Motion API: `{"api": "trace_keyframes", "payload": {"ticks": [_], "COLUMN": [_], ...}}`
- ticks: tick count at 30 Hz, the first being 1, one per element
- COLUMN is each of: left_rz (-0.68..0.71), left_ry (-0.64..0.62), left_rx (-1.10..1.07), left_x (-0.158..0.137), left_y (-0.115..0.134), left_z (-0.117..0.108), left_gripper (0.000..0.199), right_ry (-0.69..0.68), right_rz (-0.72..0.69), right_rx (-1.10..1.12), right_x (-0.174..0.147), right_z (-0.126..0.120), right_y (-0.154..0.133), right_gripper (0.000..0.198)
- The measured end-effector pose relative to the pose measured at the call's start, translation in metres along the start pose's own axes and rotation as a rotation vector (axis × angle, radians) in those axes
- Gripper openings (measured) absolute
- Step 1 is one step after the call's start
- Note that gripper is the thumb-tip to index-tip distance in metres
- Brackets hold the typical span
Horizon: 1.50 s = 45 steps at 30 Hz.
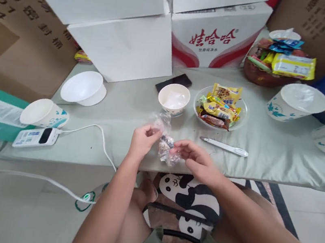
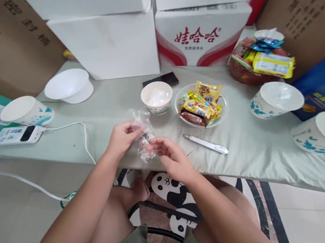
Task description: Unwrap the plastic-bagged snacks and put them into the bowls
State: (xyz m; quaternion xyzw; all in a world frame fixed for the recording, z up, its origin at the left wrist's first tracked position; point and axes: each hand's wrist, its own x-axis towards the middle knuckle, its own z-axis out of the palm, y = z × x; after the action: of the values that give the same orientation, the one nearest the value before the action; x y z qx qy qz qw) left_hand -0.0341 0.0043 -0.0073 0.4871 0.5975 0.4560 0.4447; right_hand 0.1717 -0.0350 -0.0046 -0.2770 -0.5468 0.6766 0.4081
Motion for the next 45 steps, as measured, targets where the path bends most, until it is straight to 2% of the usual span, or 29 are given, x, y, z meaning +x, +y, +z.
{"api": "trace_keyframes", "payload": {"ticks": [2,4,6,8,11,13,15,18,21,24,27,30,33,35,38,40,43,45], "left_rz": [0.128,0.257,0.365,0.441,0.472,0.466,0.467,0.476,0.411,0.216,0.1,0.106,0.084,0.041,-0.047,-0.12,-0.193,-0.195], "left_ry": [-0.081,-0.164,-0.263,-0.352,-0.428,-0.455,-0.455,-0.389,-0.2,-0.05,-0.102,-0.16,-0.178,-0.217,-0.247,-0.274,-0.303,-0.232], "left_rx": [0.122,0.194,0.238,0.274,0.353,0.431,0.496,0.504,0.441,0.489,0.548,0.49,0.368,0.244,0.01,-0.124,-0.234,-0.295], "left_x": [-0.005,-0.01,-0.012,-0.013,-0.015,-0.017,-0.021,-0.027,-0.029,-0.029,-0.03,-0.033,-0.035,-0.034,-0.032,-0.029,-0.024,-0.02], "left_y": [-0.001,-0.002,-0.001,0.0,0.002,0.003,0.003,0.004,0.004,0.006,0.01,0.015,0.016,0.015,0.015,0.016,0.016,0.016], "left_z": [0.002,0.005,0.007,0.006,0.005,0.007,0.012,0.022,0.024,0.019,0.015,0.015,0.015,0.015,0.014,0.015,0.017,0.017], "left_gripper": [0.015,0.011,0.017,0.023,0.028,0.035,0.041,0.031,0.035,0.046,0.037,0.025,0.026,0.032,0.052,0.065,0.063,0.056], "right_ry": [0.038,0.115,0.202,0.287,0.416,0.468,0.443,0.408,0.459,0.417,0.393,0.426,0.412,0.377,0.345,0.351,0.349,0.348], "right_rz": [-0.006,0.003,-0.014,-0.083,-0.211,-0.241,-0.203,-0.075,-0.019,0.064,0.125,0.068,0.108,0.12,0.026,-0.031,-0.077,-0.131], "right_rx": [-0.021,-0.122,-0.293,-0.487,-0.688,-0.736,-0.725,-0.666,-0.663,-0.652,-0.705,-0.924,-1.027,-0.96,-0.726,-0.627,-0.61,-0.671], "right_x": [0.004,0.008,0.01,0.011,0.011,0.013,0.017,0.023,0.029,0.03,0.032,0.033,0.033,0.031,0.027,0.025,0.022,0.017], "right_z": [0.0,0.0,-0.001,-0.004,-0.008,-0.008,-0.008,-0.007,-0.006,-0.005,-0.005,-0.004,-0.004,-0.004,-0.006,-0.006,-0.005,-0.006], "right_y": [0.001,0.001,0.0,-0.004,-0.007,-0.006,-0.002,0.004,0.005,0.005,0.006,0.009,0.01,0.011,0.013,0.012,0.005,-0.006], "right_gripper": [0.036,0.021,0.009,0.007,0.008,0.008,0.008,0.015,0.022,0.017,0.02,0.019,0.026,0.033,0.042,0.041,0.029,0.024]}}
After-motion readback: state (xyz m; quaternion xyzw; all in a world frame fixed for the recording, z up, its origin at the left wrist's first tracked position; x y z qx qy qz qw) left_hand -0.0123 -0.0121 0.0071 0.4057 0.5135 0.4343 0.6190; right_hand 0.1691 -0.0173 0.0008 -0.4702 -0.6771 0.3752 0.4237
